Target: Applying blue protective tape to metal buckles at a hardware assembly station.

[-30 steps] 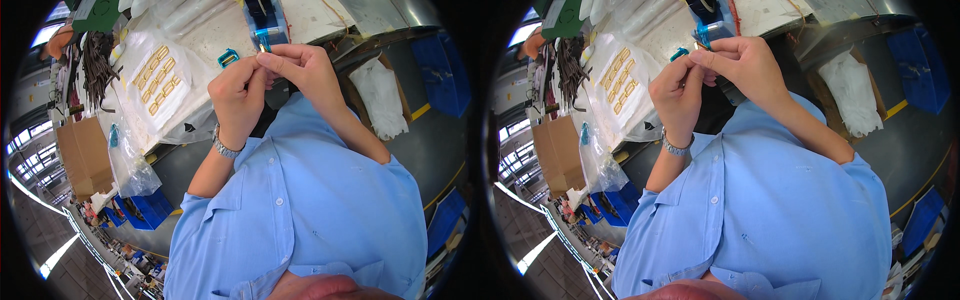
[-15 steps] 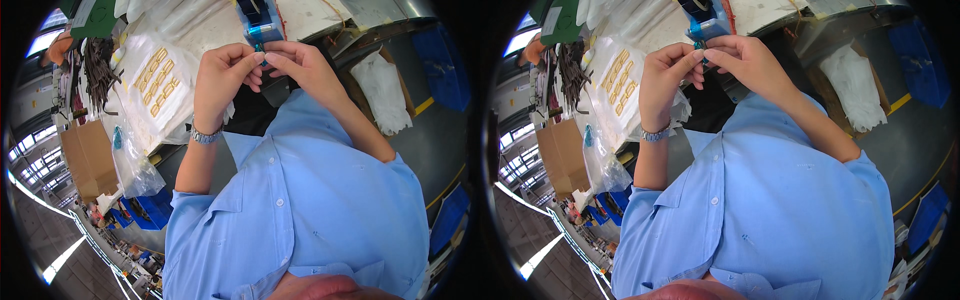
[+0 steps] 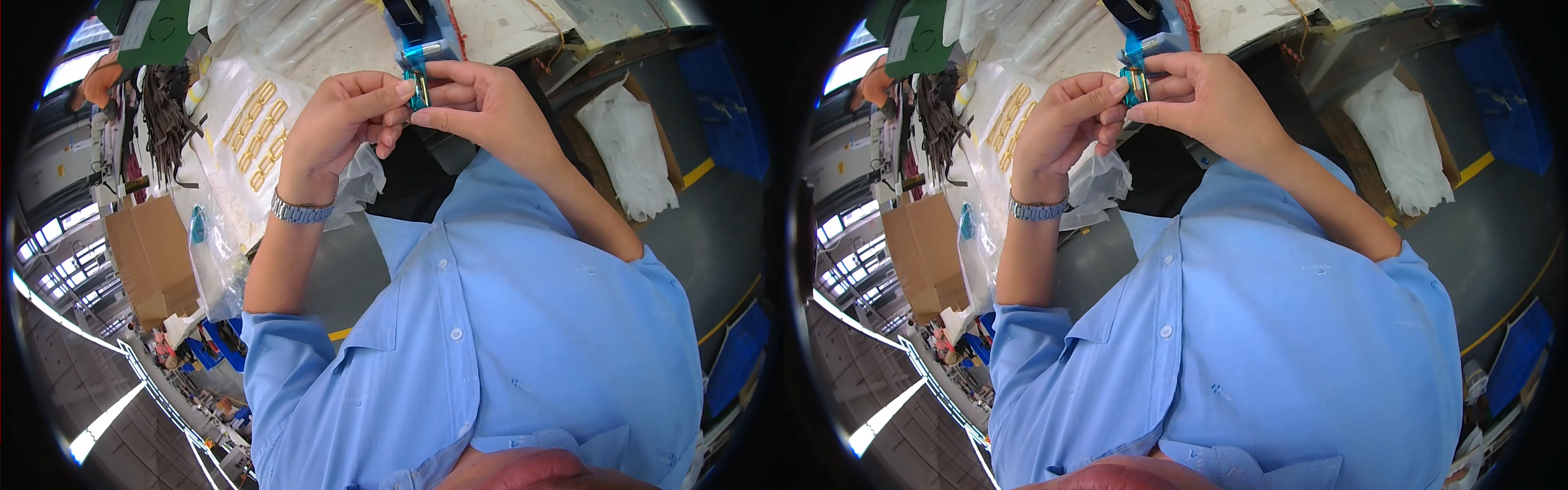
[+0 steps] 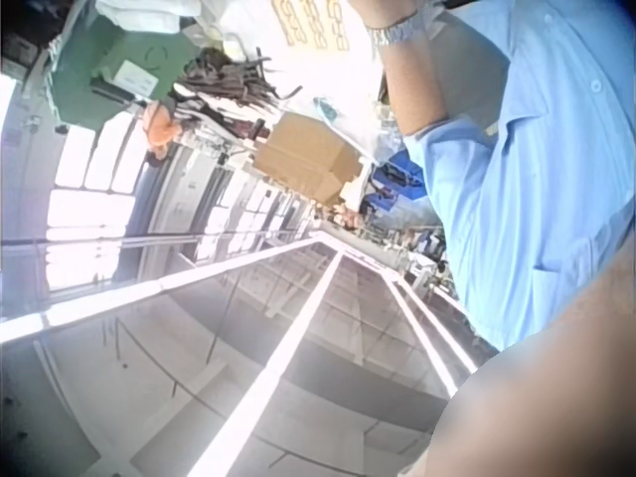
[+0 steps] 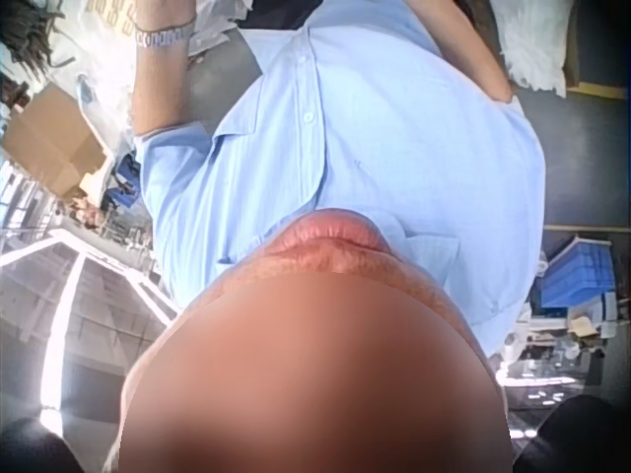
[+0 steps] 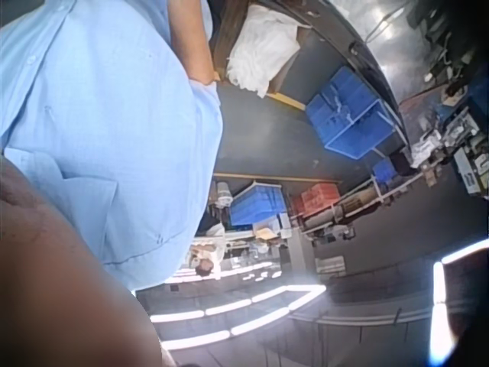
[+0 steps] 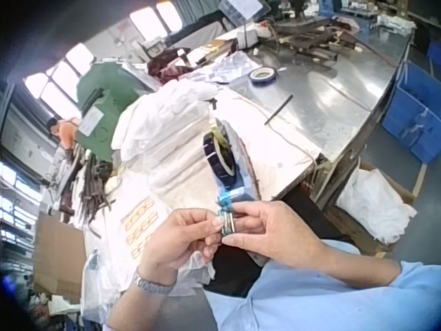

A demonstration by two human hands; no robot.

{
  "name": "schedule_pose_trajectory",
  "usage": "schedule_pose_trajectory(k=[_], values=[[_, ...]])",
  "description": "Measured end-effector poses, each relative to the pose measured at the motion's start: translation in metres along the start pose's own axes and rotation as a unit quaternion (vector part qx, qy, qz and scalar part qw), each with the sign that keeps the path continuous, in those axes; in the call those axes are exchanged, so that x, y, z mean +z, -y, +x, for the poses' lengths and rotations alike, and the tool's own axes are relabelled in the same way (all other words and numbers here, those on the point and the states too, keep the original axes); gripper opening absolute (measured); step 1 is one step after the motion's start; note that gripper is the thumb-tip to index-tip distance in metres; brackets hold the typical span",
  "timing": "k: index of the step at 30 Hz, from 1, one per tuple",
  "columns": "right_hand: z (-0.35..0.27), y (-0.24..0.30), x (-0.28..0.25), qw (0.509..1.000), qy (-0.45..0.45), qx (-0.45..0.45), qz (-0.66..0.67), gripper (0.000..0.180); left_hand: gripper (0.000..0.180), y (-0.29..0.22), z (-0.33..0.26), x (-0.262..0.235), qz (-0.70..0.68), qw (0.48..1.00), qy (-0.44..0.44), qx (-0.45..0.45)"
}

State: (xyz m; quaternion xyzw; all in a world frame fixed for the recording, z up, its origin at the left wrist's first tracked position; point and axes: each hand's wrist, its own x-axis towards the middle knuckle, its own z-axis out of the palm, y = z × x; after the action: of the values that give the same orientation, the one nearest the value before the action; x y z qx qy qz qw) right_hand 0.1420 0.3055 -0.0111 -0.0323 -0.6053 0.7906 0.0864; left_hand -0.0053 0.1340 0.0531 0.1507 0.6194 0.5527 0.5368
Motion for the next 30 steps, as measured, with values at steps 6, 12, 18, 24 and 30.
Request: schedule_pose_trajectory(k=[6, 12, 18, 24, 30], values=[[-0.008, 0.005, 0.005, 0.998, -0.009, 0.009, -0.059, 0.045, 0.028, -0.014, -0.005, 0.003, 0.002, 0.998, 0.0, -0.06], [-0.009, 0.002, 0.004, 0.996, -0.033, 0.01, -0.086, 0.044, 0.024, -0.006, 0.008, -0.006, -0.017, 0.995, 0.012, -0.102], [0.003, -0.013, 0.004, 0.996, -0.048, -0.065, -0.028, 0.041, 0.021, -0.015, 0.021, -0.011, -0.056, 0.988, 0.023, -0.142], [0.003, 0.0, 0.004, 0.991, -0.064, -0.049, -0.103, 0.036, 0.021, -0.011, 0.024, -0.013, -0.185, 0.968, 0.005, -0.17], [0.006, -0.002, 0.002, 0.991, -0.072, -0.047, -0.1, 0.033, 0.023, 0.005, 0.003, 0.004, 0.074, 0.986, -0.139, 0.051]])
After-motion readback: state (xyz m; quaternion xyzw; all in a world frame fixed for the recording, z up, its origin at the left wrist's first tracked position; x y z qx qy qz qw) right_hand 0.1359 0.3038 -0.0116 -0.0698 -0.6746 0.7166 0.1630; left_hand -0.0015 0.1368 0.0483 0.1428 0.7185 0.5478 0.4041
